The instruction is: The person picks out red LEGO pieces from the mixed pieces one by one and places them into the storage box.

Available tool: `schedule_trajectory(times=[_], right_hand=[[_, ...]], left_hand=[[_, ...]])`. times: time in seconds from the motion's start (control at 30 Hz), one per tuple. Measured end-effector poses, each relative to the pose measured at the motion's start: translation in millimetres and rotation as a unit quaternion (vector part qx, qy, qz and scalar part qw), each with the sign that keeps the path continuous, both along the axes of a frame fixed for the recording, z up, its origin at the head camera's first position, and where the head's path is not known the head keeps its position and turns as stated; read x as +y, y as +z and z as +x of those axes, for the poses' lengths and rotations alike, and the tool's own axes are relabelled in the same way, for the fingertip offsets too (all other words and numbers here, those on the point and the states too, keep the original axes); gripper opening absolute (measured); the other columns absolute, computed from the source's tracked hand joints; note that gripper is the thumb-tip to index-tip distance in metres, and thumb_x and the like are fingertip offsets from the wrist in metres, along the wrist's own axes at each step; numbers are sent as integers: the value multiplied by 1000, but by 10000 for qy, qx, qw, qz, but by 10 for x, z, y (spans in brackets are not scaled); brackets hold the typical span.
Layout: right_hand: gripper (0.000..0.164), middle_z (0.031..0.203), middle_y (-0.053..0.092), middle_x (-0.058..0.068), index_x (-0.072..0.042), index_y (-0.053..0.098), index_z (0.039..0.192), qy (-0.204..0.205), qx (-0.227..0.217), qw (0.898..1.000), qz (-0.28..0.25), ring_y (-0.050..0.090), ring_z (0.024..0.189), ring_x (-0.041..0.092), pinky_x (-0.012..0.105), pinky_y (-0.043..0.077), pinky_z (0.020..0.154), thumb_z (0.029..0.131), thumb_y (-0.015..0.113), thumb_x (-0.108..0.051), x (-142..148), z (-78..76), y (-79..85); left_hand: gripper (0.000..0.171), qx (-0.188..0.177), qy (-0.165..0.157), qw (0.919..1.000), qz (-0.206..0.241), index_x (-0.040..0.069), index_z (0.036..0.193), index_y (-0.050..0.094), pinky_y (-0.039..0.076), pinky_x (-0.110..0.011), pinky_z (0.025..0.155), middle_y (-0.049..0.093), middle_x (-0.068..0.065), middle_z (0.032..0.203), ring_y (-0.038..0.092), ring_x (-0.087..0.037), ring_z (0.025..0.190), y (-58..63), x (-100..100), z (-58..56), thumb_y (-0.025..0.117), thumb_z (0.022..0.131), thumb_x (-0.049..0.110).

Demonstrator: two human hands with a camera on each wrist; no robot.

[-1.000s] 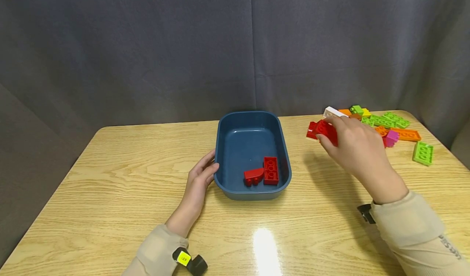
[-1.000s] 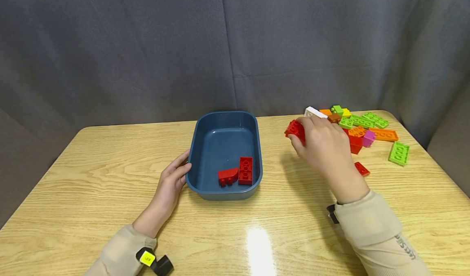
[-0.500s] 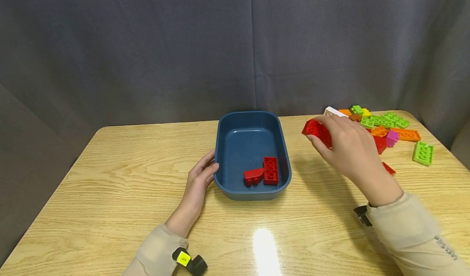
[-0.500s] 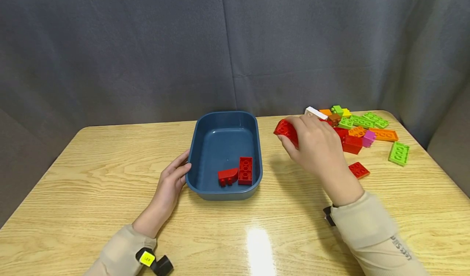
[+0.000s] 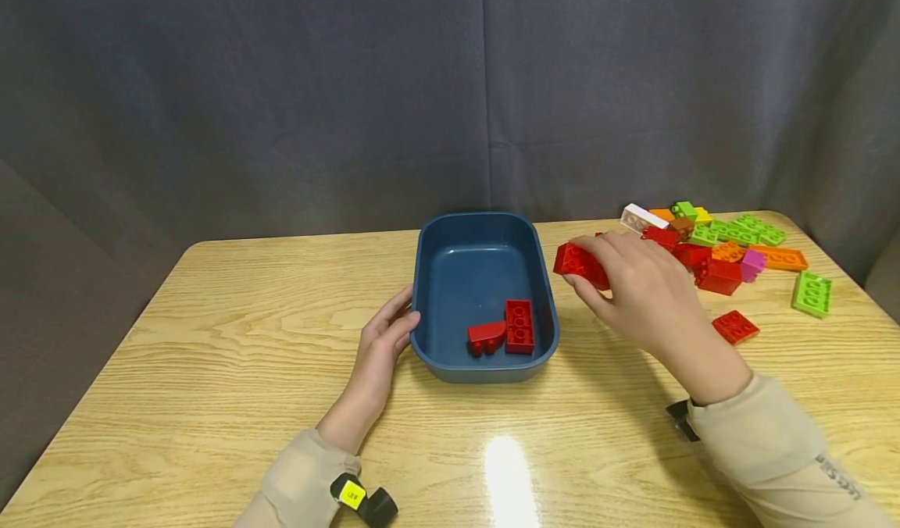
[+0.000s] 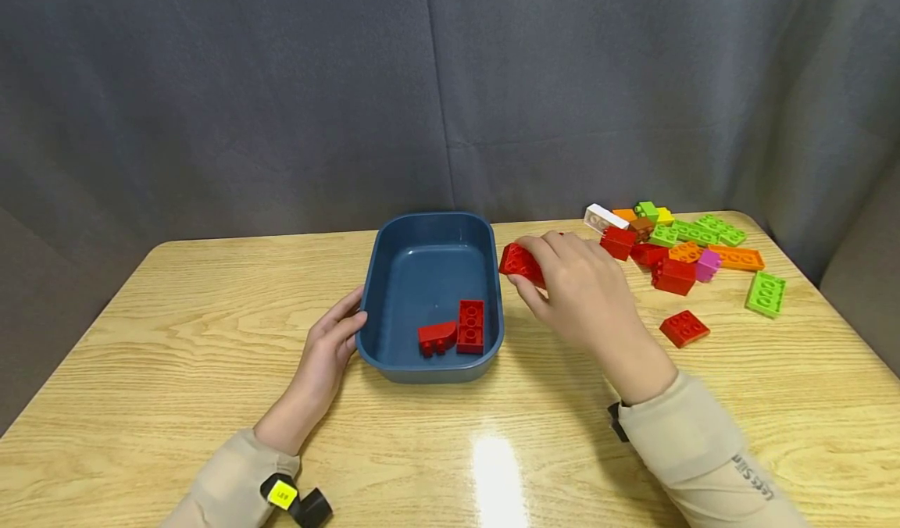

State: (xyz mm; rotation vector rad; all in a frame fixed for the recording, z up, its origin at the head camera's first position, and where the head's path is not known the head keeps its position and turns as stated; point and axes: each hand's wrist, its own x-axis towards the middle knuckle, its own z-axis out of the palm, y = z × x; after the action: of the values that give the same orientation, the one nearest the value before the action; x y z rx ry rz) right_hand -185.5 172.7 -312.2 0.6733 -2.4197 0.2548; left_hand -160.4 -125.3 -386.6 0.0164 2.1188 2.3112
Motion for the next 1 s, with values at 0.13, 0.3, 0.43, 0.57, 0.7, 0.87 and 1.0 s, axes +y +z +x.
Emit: schedule_trajectory(times=[0.13,0.3,0.43,0.57,0.7,0.87,1.0], right_hand=[[43,101,70,15,-7,63,113,162,136,9998,65,60,95,32,50,54,82,77,70,-30,-42,9,-12],[45,101,71,14,-7,64,114,334,297,9989,105,61,92,31,48,54,81,76,71,-30,-100,28,-19],[45,102,71,13,-7,64,113,455,425,9980,87,61,92,30,48,54,81,75,72,-29,-133,44,-27],[44,104,71,13,-7,65,112,607,485,9969,76,61,93,30,48,54,81,73,74,-26,-166,68,-21],[45,106,70,13,-8,66,112,772,494,9957,96,61,95,30,48,54,84,71,77,-22,-207,98,-11],[46,107,70,13,-8,66,113,1031,500,9934,105,61,98,29,47,55,85,70,78,-19,-267,135,1],[45,110,69,13,-8,66,114,1220,466,9913,141,60,103,28,48,54,88,71,77,-16,-297,163,1]], left_hand=[[49,1,23,10000,24,6,140,43,37,-44,109,45,-15,145,45,-26,125,2,7,-3,48,92,14],[48,-2,25,10000,14,6,140,43,36,-45,109,44,-15,145,45,-26,125,1,6,-6,47,93,14],[48,-5,28,10000,4,7,140,43,37,-44,109,44,-14,145,45,-26,125,0,5,-6,47,93,14],[48,-17,34,10000,3,7,140,43,37,-42,108,45,-14,144,45,-25,124,2,7,-4,47,92,14],[48,-35,30,10000,-12,8,140,43,38,-39,106,45,-13,144,45,-24,124,5,6,-5,47,93,14],[48,-51,53,10000,-28,8,140,43,39,-37,105,45,-12,144,45,-25,124,5,3,-6,47,92,13],[48,-41,40,10000,-29,7,140,43,39,-40,106,45,-13,145,45,-26,125,4,6,-7,47,92,13]])
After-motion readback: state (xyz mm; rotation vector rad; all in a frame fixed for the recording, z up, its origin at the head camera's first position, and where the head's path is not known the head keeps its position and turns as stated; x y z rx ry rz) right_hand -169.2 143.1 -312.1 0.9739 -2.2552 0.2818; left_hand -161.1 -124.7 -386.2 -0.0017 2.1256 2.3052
